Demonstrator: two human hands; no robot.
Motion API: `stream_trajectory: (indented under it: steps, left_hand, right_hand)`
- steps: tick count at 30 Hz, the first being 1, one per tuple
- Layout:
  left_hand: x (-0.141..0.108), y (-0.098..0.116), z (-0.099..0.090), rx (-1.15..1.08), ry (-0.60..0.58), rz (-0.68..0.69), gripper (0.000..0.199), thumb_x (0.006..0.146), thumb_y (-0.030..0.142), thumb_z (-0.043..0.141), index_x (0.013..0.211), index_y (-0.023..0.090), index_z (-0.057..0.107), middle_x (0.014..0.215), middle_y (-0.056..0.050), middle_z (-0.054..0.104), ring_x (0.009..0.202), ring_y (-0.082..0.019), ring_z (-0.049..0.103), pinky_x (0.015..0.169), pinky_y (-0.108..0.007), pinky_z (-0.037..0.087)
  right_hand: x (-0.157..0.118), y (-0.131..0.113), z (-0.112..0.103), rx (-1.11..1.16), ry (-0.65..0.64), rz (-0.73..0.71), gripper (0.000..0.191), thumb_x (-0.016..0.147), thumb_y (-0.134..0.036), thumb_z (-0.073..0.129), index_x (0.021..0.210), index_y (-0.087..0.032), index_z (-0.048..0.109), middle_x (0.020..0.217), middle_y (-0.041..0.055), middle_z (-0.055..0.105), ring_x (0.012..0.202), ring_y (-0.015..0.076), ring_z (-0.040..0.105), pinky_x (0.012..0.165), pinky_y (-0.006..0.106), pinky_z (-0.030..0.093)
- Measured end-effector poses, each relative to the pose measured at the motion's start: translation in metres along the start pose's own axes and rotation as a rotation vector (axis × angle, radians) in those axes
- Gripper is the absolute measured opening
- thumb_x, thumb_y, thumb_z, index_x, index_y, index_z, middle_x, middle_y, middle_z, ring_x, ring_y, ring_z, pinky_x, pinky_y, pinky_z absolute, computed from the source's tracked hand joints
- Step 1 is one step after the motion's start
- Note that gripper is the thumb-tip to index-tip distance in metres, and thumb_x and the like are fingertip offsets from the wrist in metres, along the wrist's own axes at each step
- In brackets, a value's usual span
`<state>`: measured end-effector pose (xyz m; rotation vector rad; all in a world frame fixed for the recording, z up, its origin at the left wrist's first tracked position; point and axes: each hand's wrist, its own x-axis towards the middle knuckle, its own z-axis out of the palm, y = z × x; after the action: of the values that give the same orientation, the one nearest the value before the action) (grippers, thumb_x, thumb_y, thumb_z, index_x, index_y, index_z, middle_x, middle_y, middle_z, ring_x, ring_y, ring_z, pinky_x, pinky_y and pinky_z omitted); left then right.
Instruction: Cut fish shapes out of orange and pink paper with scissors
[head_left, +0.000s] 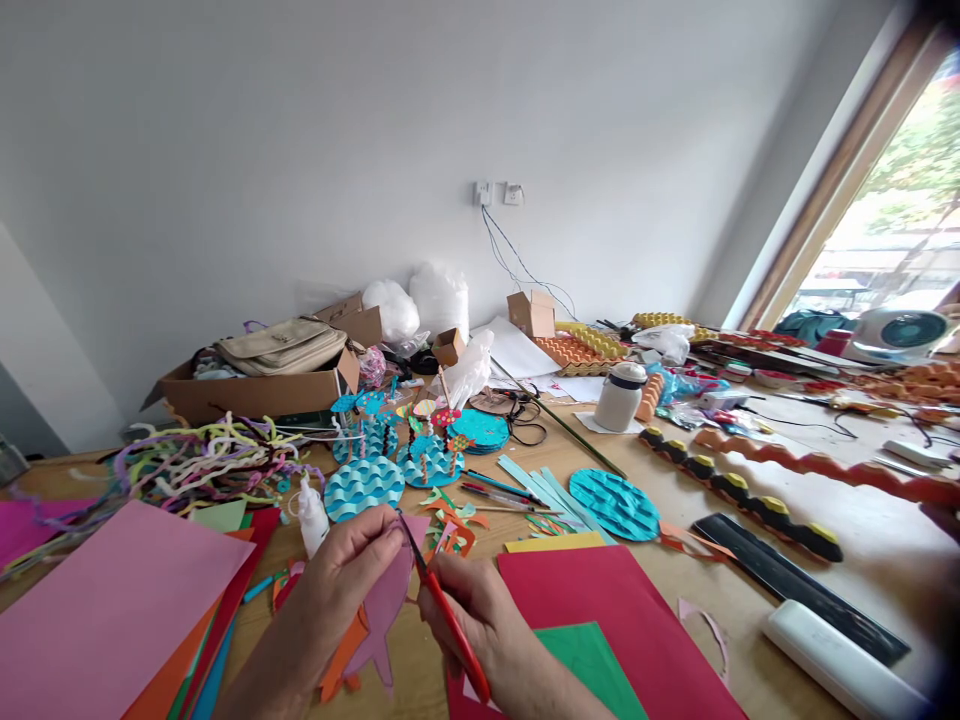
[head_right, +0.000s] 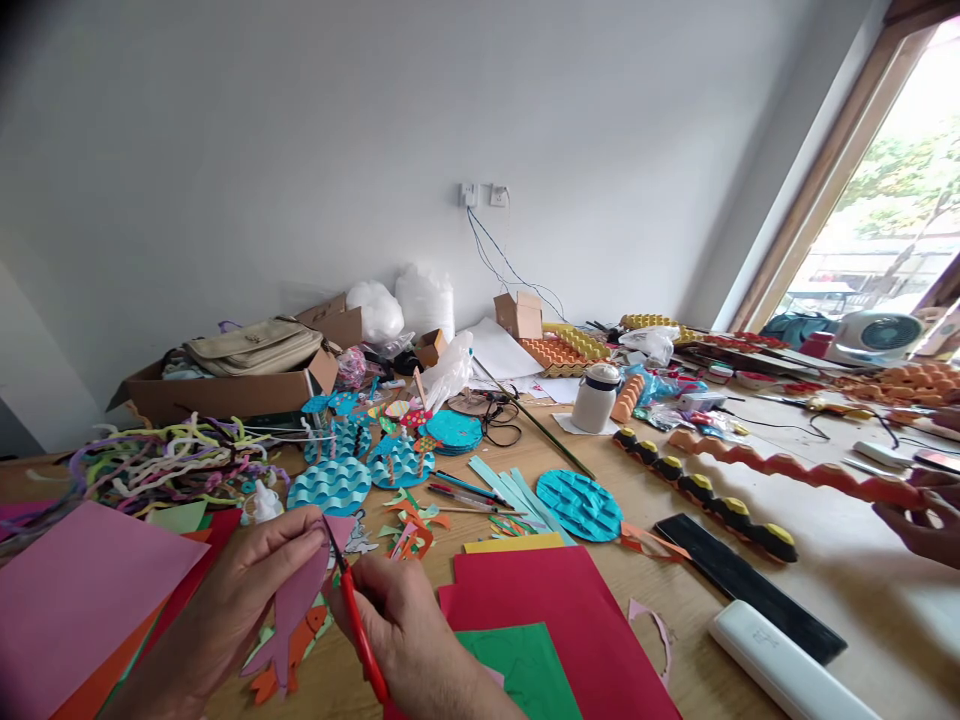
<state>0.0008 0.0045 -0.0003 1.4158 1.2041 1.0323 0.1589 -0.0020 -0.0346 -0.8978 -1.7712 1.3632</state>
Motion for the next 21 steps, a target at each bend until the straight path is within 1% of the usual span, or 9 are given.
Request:
stream_trajectory:
  steps: [4,8,11,14,17,21]
  left_hand:
    - [-0.002,0.004,0.002,-0.040,0.003,-0.005,0.026,0.080,0.040,0.053,0.063,0.020,0.052,0.062,0.004,0.044,0.063,-0.014,0.037,0.059,-0.023,0.032]
    - [-0.002,0.002,0.002,-0.053,0.010,-0.019,0.026,0.079,0.041,0.054,0.065,0.019,0.055,0.061,0.004,0.042,0.060,-0.013,0.034,0.055,-0.023,0.029]
    - [0.000,0.000,0.003,-0.108,0.009,-0.045,0.025,0.078,0.042,0.056,0.067,0.019,0.056,0.061,0.005,0.043,0.059,-0.013,0.035,0.055,-0.023,0.030]
    - [0.002,-0.001,0.005,-0.138,0.018,-0.047,0.028,0.076,0.043,0.058,0.063,0.020,0.052,0.059,0.005,0.041,0.058,-0.012,0.033,0.054,-0.022,0.030]
    - [0.004,-0.003,0.005,-0.138,0.042,-0.057,0.031,0.074,0.044,0.060,0.059,0.020,0.047,0.058,0.006,0.037,0.057,-0.012,0.029,0.051,-0.022,0.026]
    - [0.005,-0.007,0.002,-0.160,0.058,-0.038,0.028,0.074,0.043,0.061,0.062,0.020,0.049,0.058,0.007,0.037,0.056,-0.011,0.029,0.051,-0.021,0.026]
  right_hand:
    - [0.000,0.000,0.001,0.009,0.013,-0.003,0.044,0.090,-0.051,0.046,0.062,-0.019,0.033,0.057,-0.0069,0.026,0.051,0.0075,0.024,0.046,0.022,0.019]
    - [0.000,0.001,0.001,0.015,0.029,-0.011,0.042,0.088,-0.048,0.052,0.062,-0.019,0.035,0.057,-0.0067,0.029,0.052,0.0076,0.025,0.046,0.021,0.020]
    - [0.001,0.005,0.001,-0.001,0.039,-0.005,0.043,0.088,-0.053,0.048,0.063,-0.019,0.037,0.056,-0.0064,0.031,0.052,0.0078,0.027,0.046,0.021,0.022]
    - [0.002,0.011,0.003,0.023,0.047,0.039,0.044,0.087,-0.057,0.046,0.064,-0.020,0.038,0.052,-0.0072,0.031,0.047,0.0072,0.029,0.043,0.020,0.023]
    - [0.005,0.017,0.004,0.116,0.088,0.106,0.043,0.083,-0.057,0.049,0.064,-0.020,0.041,0.047,-0.0085,0.033,0.040,0.0065,0.032,0.039,0.019,0.026]
    - [0.011,0.022,-0.003,0.207,0.097,0.207,0.042,0.081,-0.058,0.047,0.065,-0.019,0.047,0.039,-0.0095,0.036,0.032,0.0066,0.030,0.032,0.018,0.025]
